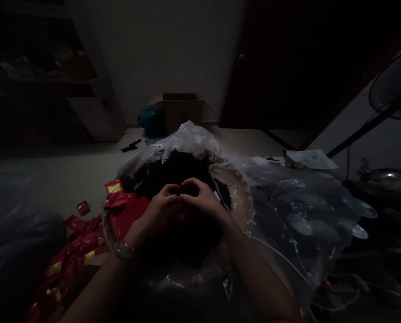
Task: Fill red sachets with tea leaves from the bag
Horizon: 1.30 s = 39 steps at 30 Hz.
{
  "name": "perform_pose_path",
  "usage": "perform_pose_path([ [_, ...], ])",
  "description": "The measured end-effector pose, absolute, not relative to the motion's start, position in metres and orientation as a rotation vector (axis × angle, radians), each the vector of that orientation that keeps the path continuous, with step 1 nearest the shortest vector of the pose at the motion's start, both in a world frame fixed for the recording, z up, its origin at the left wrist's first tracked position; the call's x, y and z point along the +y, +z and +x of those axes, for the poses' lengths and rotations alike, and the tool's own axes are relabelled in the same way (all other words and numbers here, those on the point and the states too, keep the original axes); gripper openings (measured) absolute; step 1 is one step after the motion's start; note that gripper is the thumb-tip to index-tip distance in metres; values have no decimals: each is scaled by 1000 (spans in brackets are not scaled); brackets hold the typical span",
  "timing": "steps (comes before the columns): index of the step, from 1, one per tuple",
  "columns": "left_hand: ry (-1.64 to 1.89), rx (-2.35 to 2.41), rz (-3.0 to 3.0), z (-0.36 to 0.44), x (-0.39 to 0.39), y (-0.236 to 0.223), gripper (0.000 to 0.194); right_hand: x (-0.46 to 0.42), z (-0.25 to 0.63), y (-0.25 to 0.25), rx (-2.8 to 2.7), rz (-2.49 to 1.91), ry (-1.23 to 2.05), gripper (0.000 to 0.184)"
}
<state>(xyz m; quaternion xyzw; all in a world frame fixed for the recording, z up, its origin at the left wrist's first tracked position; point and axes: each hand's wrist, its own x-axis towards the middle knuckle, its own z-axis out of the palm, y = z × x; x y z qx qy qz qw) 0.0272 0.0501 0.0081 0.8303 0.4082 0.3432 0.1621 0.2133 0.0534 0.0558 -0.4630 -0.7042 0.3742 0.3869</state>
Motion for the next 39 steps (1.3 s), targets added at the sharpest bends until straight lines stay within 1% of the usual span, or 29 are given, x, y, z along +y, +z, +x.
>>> perform_pose_path([
  [2,1018,1170,2329,26,51,9,11,51,214,58,-1786,-1178,955,32],
  [6,1121,1184,2295,26,54,9,9,48,216,60,-1803,-1173,878,26],
  [9,1149,1192,2309,26,55,7,8,49,217,59,-2003,-1079,813,18],
  [12,1103,1185,2343,26,54,6,8,52,219,57,-2152,-1047,802,16],
  [17,951,1058,2412,26,49,14,10,54,218,54,-2243,-1159,814,18],
  [21,847,1013,2412,25,45,22,13,50,213,51,-2266,-1256,716,18],
  [25,923,996,2407,20,47,25,8,46,210,51,-2128,-1244,667,26],
  [29,1010,982,2455,16,52,24,7,43,206,57,-2057,-1202,723,21],
  [31,1029,979,2477,15,53,23,6,39,203,60,-2080,-1172,852,27],
  [34,1034,987,2467,15,54,22,5,34,198,62,-2124,-1190,1076,47],
  [36,1021,982,2450,16,55,23,8,32,196,60,-2120,-1186,1114,57],
  [37,1012,974,2446,15,55,24,8,33,195,58,-2103,-1163,1105,58],
  [39,1007,960,2445,14,55,27,6,35,196,56,-2035,-1102,1032,51],
])
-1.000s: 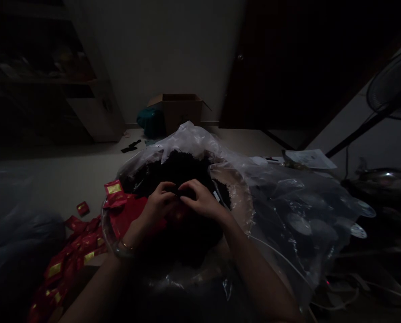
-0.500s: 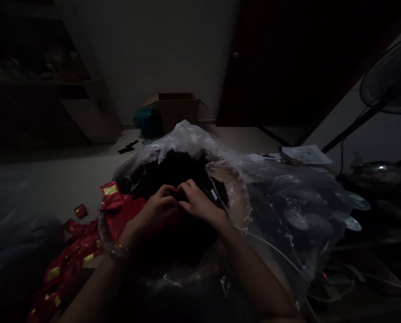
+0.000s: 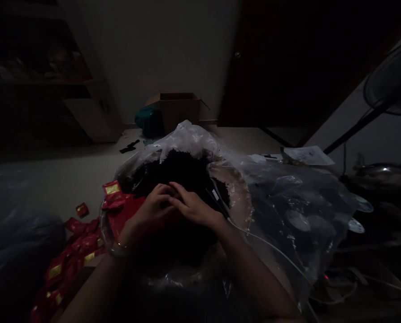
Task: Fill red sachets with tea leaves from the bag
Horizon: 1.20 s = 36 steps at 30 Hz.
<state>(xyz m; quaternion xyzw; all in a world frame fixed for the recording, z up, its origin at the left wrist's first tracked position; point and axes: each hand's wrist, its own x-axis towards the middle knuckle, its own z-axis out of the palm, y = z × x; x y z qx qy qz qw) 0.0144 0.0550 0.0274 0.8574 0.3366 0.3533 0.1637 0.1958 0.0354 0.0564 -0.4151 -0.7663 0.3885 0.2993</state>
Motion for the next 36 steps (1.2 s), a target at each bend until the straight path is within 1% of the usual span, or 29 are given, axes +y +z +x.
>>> perform_pose_path([
  [4,1020,959,2465,11,56,33,9,40,201,58,-1913,-1070,782,39],
  [6,1030,966,2472,10,56,34,11,40,203,60,-1974,-1083,792,39],
  [8,1035,975,2479,11,55,33,15,38,203,60,-2120,-1096,864,46],
  [9,1031,977,2481,12,55,32,17,36,202,59,-2203,-1111,877,52],
  [12,1017,957,2480,14,54,30,18,34,196,52,-2383,-1184,787,74],
  [14,1042,929,2476,14,54,30,18,34,194,49,-2414,-1164,756,79],
  [17,1119,918,2465,13,55,30,19,36,197,51,-2328,-1026,769,75],
  [19,1141,928,2478,12,56,29,20,37,200,53,-2277,-987,687,71],
  [23,1100,917,2572,13,58,23,18,39,199,49,-2438,-1084,435,68],
  [26,1119,894,2587,16,59,17,17,42,196,41,-2529,-1102,402,68],
  [28,1177,887,2477,17,59,14,10,44,198,38,-2479,-1110,389,69],
  [29,1213,889,2375,18,59,13,12,45,201,38,-2436,-1122,377,69],
  [32,1210,933,1966,20,58,11,63,49,214,42,-2293,-1167,379,69],
  [33,1143,947,1842,21,57,11,73,50,218,45,-2241,-1182,397,70],
  [34,1045,949,1733,23,55,10,76,51,222,48,-2185,-1197,420,70],
  [36,831,920,1542,27,52,8,66,52,227,53,-2097,-1220,486,69],
])
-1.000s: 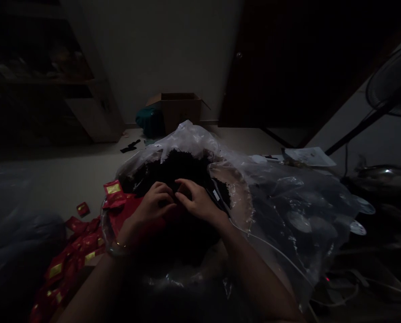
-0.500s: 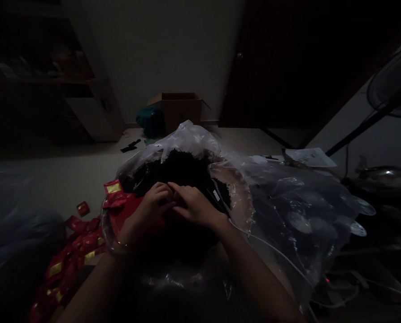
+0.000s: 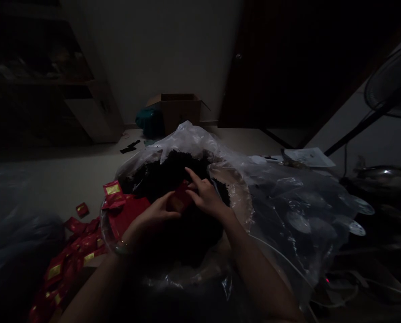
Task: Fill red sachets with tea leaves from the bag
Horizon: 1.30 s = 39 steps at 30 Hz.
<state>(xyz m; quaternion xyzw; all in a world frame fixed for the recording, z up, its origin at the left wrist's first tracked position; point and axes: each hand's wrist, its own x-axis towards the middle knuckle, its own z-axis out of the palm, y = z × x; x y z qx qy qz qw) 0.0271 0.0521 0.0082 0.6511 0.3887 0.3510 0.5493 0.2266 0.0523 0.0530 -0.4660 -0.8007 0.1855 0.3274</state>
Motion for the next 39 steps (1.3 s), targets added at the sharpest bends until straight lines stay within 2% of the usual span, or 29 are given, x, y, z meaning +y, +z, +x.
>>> perform_pose_path([
  [2,676,873,1375,32,48,6,53,53,228,57,-2095,-1227,555,65],
  [5,601,897,1280,39,44,3,45,53,228,60,-2210,-1231,596,61],
  [11,696,977,1355,46,47,-1,41,52,221,55,-2239,-1221,526,59],
  [17,772,1010,1334,49,48,0,27,51,217,50,-2127,-1034,603,57],
  [23,816,1041,1272,48,46,8,32,55,234,61,-1851,-1014,460,36],
  [25,836,1055,1254,49,46,7,32,56,235,62,-1775,-1070,463,35],
  [28,888,1071,1238,53,47,5,34,59,230,57,-1760,-1178,579,47],
  [29,906,1079,1235,54,47,4,36,60,228,54,-1777,-1217,641,46],
  [33,955,1075,1242,54,46,9,45,59,220,49,-1778,-1290,880,16],
  [39,1118,1047,1134,48,47,25,37,55,216,54,-1718,-1251,1121,18],
])
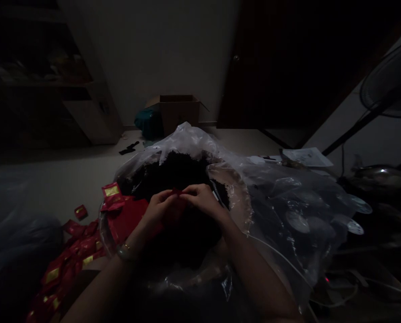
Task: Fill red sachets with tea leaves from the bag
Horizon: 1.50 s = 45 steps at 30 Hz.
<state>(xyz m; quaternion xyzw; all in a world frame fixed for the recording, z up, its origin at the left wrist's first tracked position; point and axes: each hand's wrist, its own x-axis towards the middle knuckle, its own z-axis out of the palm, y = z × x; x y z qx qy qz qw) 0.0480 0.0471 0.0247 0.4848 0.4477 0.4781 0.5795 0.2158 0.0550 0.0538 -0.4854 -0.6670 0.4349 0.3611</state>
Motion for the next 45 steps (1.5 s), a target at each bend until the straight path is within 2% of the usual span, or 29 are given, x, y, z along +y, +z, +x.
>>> perform_pose_path([
  [8,1151,1108,1085,44,49,21,37,60,227,57,-1395,-1303,1079,28],
  [13,1206,1110,1051,42,53,21,36,61,238,62,-1750,-1325,827,16],
  [16,1211,1082,1008,43,51,20,38,56,230,61,-1902,-1147,715,20],
  [25,1158,1052,810,49,43,20,38,55,211,49,-1874,-1322,969,11],
  [29,1148,1017,851,49,44,23,44,57,215,47,-1799,-1307,1040,17],
  [33,922,913,894,50,42,19,52,57,213,45,-1745,-1302,1078,18],
  [37,874,954,839,53,41,12,47,66,223,40,-1757,-1347,1090,27],
  [39,921,977,781,53,43,11,48,76,238,34,-1779,-1446,964,33],
  [42,1062,977,712,51,47,12,53,89,263,17,-1928,-1785,586,34],
  [45,1166,958,748,49,49,14,58,96,278,-6,-1986,-2217,620,49],
])
